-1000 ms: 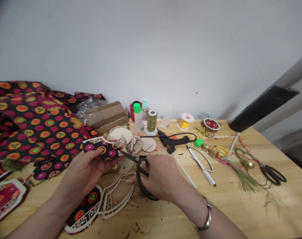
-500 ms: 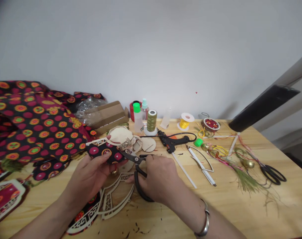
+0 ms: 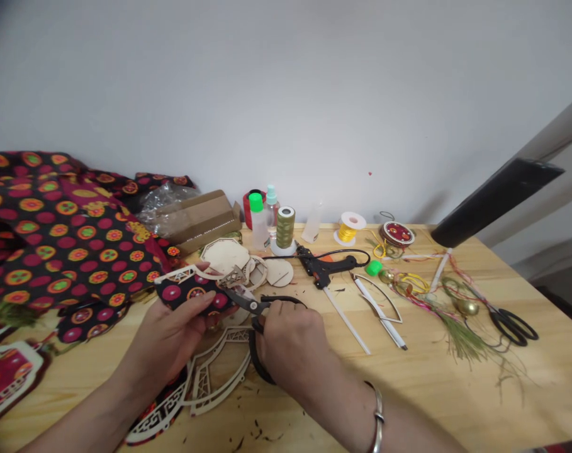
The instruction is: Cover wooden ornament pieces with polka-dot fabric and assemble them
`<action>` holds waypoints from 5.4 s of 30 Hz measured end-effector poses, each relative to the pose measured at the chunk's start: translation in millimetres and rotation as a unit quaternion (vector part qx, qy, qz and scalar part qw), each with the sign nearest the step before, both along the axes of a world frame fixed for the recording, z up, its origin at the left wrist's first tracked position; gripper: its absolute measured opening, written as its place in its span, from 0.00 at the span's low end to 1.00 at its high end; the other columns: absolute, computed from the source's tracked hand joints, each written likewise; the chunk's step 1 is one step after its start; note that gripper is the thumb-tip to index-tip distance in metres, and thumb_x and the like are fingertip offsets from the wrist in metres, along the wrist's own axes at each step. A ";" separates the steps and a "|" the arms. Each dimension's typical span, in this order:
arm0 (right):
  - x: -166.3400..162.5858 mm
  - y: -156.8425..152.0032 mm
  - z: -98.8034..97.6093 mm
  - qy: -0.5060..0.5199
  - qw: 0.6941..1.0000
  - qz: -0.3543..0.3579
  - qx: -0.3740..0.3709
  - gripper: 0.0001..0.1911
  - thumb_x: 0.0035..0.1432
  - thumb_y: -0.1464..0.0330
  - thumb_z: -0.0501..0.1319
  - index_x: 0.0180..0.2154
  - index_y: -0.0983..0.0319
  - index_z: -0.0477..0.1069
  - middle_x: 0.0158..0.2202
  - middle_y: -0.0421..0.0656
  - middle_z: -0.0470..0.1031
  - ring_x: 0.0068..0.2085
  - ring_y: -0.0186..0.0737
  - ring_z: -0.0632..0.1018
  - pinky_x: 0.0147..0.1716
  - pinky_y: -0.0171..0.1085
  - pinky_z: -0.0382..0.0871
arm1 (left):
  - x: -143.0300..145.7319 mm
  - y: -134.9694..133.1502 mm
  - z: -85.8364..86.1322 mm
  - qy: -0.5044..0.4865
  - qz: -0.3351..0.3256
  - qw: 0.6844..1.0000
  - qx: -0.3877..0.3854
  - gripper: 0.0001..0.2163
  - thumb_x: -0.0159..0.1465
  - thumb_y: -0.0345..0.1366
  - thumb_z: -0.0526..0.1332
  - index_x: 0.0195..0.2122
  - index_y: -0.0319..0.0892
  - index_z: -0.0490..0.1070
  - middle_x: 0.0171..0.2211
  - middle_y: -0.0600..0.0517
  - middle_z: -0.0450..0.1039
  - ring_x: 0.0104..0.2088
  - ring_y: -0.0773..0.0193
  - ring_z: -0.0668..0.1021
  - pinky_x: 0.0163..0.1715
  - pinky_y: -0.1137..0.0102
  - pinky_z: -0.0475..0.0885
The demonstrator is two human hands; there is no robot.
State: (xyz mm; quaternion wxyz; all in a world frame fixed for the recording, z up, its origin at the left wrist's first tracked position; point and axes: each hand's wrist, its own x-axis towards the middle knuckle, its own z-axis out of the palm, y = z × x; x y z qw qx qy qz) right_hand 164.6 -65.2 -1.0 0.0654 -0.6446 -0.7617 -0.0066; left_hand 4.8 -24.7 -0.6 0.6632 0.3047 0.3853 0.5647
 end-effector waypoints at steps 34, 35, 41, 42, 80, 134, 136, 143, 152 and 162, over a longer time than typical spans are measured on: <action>26.2 13.6 19.4 0.219 0.959 0.034 -0.179 0.24 0.53 0.49 0.55 0.20 0.62 0.64 0.17 0.35 0.61 0.20 0.29 0.58 0.19 0.30 0.49 | -10.8 6.5 8.2 0.012 -0.022 0.999 -0.021 0.11 0.50 0.26 0.66 0.36 0.39 0.74 0.32 0.51 0.76 0.28 0.65 0.76 0.32 0.59 0.78; 25.9 14.0 19.7 0.192 0.968 0.030 -0.159 0.24 0.53 0.48 0.55 0.21 0.61 0.64 0.17 0.35 0.63 0.20 0.30 0.60 0.19 0.31 0.49 | -10.7 6.9 7.9 0.015 -0.021 0.999 -0.024 0.09 0.50 0.26 0.66 0.34 0.38 0.74 0.31 0.51 0.76 0.27 0.65 0.76 0.31 0.59 0.78; 21.2 11.1 21.8 0.048 0.996 0.015 -0.069 0.24 0.54 0.47 0.51 0.26 0.61 0.67 0.23 0.43 0.74 0.23 0.38 0.72 0.23 0.35 0.51 | -12.3 8.1 3.7 0.025 -0.006 0.999 -0.043 0.05 0.49 0.25 0.66 0.27 0.37 0.73 0.23 0.53 0.74 0.23 0.66 0.74 0.27 0.60 0.78; 20.9 10.7 21.5 0.038 0.997 0.017 -0.059 0.24 0.54 0.47 0.51 0.27 0.61 0.67 0.23 0.43 0.75 0.24 0.40 0.73 0.23 0.35 0.52 | -12.8 8.4 2.9 0.029 -0.007 0.998 -0.046 0.05 0.48 0.26 0.66 0.27 0.37 0.72 0.22 0.53 0.74 0.23 0.66 0.74 0.27 0.60 0.78; 25.2 14.2 15.0 -0.023 0.999 0.029 -0.007 0.18 0.53 0.53 0.56 0.30 0.62 0.70 0.27 0.45 0.76 0.28 0.43 0.76 0.24 0.37 0.53 | -11.5 10.3 -0.4 0.065 -0.009 0.996 -0.056 0.09 0.49 0.28 0.66 0.29 0.41 0.67 0.20 0.58 0.69 0.20 0.69 0.71 0.20 0.68 0.76; 40.2 24.4 15.8 -0.097 0.989 -0.106 0.026 0.18 0.51 0.56 0.59 0.33 0.66 0.70 0.31 0.53 0.73 0.36 0.52 0.75 0.34 0.42 0.63 | -13.6 6.4 2.6 0.032 -0.043 0.998 -0.042 0.06 0.50 0.26 0.64 0.30 0.40 0.71 0.23 0.52 0.75 0.22 0.63 0.76 0.23 0.63 0.77; 38.9 23.6 17.6 -0.063 0.992 -0.099 0.048 0.19 0.53 0.55 0.57 0.33 0.65 0.69 0.32 0.52 0.73 0.37 0.51 0.74 0.35 0.42 0.63 | -13.6 6.2 2.6 0.033 -0.044 0.998 -0.037 0.06 0.51 0.26 0.64 0.30 0.40 0.71 0.24 0.52 0.75 0.22 0.64 0.76 0.23 0.63 0.77; 30.7 17.5 20.6 0.057 0.998 0.014 0.014 0.18 0.53 0.53 0.56 0.31 0.62 0.70 0.30 0.45 0.74 0.33 0.44 0.74 0.31 0.38 0.60 | -11.9 5.7 3.5 0.031 -0.052 0.998 -0.031 0.08 0.53 0.26 0.63 0.34 0.41 0.70 0.25 0.54 0.74 0.23 0.67 0.75 0.27 0.64 0.77; 31.4 16.2 19.7 0.027 0.999 0.026 0.031 0.19 0.51 0.52 0.58 0.27 0.62 0.71 0.26 0.45 0.75 0.29 0.41 0.75 0.25 0.36 0.54 | -10.3 4.2 4.0 0.049 -0.056 0.997 -0.020 0.13 0.52 0.27 0.64 0.39 0.41 0.69 0.30 0.53 0.75 0.26 0.66 0.75 0.27 0.65 0.78; 41.3 22.0 20.5 -0.004 0.998 0.058 0.012 0.15 0.50 0.56 0.61 0.29 0.62 0.71 0.28 0.44 0.75 0.31 0.42 0.75 0.27 0.37 0.56 | -9.4 4.6 4.1 0.068 -0.056 0.996 -0.023 0.13 0.52 0.28 0.64 0.40 0.41 0.68 0.30 0.52 0.75 0.24 0.66 0.74 0.23 0.64 0.77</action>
